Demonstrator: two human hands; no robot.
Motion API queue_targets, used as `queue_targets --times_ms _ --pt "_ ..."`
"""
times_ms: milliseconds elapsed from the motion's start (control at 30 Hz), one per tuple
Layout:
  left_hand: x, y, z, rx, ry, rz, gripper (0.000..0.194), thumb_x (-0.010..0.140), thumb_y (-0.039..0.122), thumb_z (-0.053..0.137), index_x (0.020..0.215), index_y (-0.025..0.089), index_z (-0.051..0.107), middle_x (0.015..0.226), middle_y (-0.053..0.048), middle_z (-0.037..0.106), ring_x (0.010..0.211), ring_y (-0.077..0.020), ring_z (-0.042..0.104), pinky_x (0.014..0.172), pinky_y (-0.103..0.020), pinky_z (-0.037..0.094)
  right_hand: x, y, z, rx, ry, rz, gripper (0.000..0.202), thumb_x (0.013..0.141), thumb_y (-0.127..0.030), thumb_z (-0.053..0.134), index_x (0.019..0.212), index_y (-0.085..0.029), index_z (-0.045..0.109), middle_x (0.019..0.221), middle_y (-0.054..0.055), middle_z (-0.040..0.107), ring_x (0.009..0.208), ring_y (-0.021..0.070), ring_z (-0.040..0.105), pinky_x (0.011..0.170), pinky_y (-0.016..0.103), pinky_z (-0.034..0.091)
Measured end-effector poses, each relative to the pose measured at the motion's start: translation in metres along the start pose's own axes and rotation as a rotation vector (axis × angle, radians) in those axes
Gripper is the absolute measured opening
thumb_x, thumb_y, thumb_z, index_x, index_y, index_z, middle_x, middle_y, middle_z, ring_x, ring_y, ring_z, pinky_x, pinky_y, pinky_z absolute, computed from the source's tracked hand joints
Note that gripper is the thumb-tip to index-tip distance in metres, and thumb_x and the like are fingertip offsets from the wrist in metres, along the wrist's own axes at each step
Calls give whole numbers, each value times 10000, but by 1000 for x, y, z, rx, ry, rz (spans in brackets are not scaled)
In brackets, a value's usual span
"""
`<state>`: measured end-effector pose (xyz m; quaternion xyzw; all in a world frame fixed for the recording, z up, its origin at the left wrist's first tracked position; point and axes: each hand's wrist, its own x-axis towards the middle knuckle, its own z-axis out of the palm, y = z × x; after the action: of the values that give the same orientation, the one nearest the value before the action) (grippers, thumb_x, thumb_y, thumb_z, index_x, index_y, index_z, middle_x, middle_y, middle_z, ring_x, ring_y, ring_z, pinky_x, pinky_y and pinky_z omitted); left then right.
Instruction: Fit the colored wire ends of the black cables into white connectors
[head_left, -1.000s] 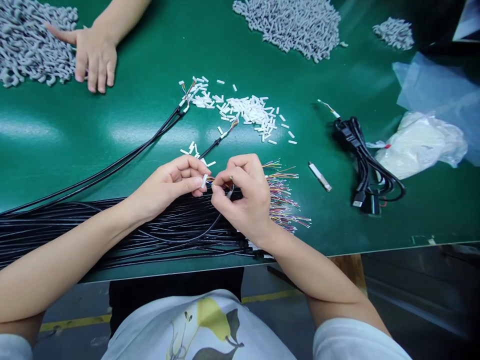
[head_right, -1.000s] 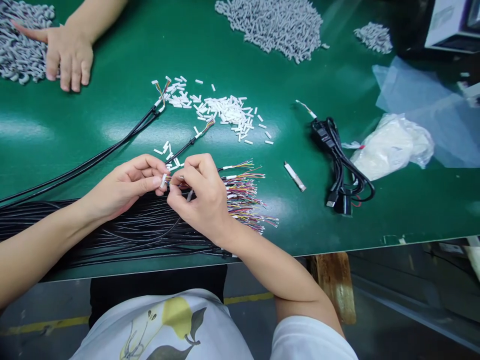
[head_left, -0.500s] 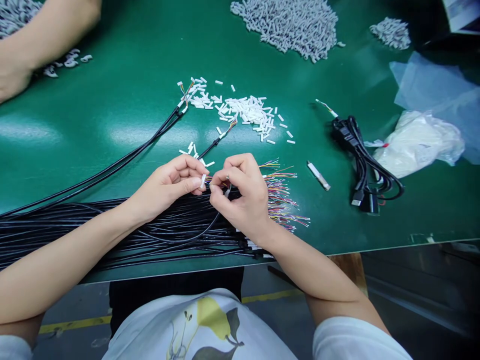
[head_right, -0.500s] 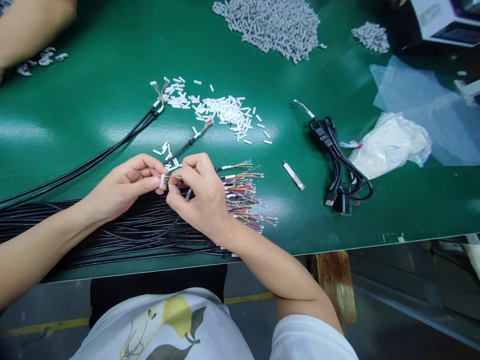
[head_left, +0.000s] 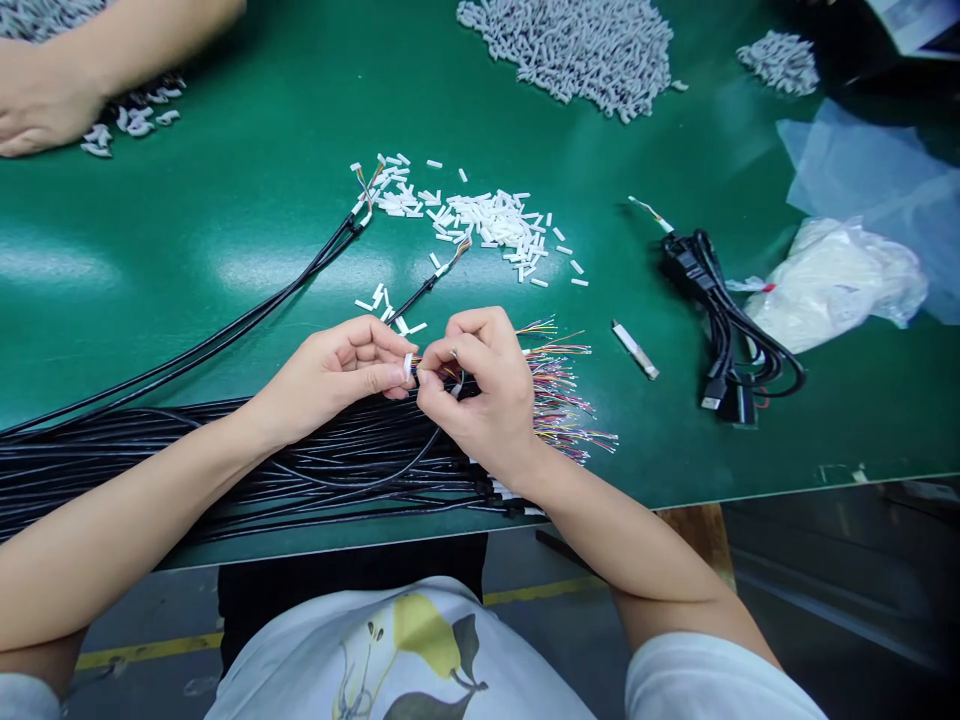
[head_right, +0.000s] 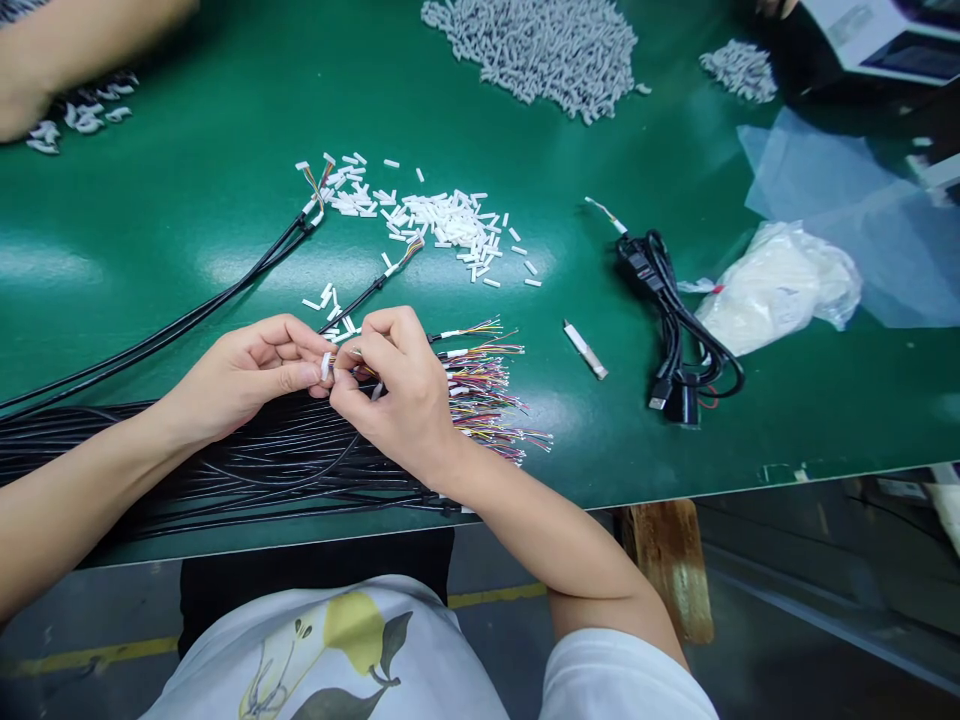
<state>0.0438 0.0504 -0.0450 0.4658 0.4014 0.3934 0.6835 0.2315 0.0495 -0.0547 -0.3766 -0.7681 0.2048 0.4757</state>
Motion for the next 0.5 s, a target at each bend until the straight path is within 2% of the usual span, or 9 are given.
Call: queue_targets --times_ms 333,400,500 --pt "-1 -3 -1 -6 -35 29 145 831 164 788 921 163 675 787 14 751 729 -90 708 712 -204 558 -1 -1 1 21 -8 15 148 828 -75 603 775 -213 586 869 2 491 821 136 540 658 280 504" --pt "-1 -5 -3 16 -15 56 172 835 173 785 968 181 677 812 21 736 749 -85 689 726 -203 541 0 -1 -1 84 -36 86 123 841 -100 619 814 -218 606 899 4 510 830 131 565 653 266 518" --pt "0 -8 -6 64 72 139 193 857 152 747 1031 213 687 852 36 694 784 -67 636 737 -180 496 3 0 -4 351 -85 354 90 885 -220 666 961 -238 621 1034 4 553 797 95 640 649 241 545"
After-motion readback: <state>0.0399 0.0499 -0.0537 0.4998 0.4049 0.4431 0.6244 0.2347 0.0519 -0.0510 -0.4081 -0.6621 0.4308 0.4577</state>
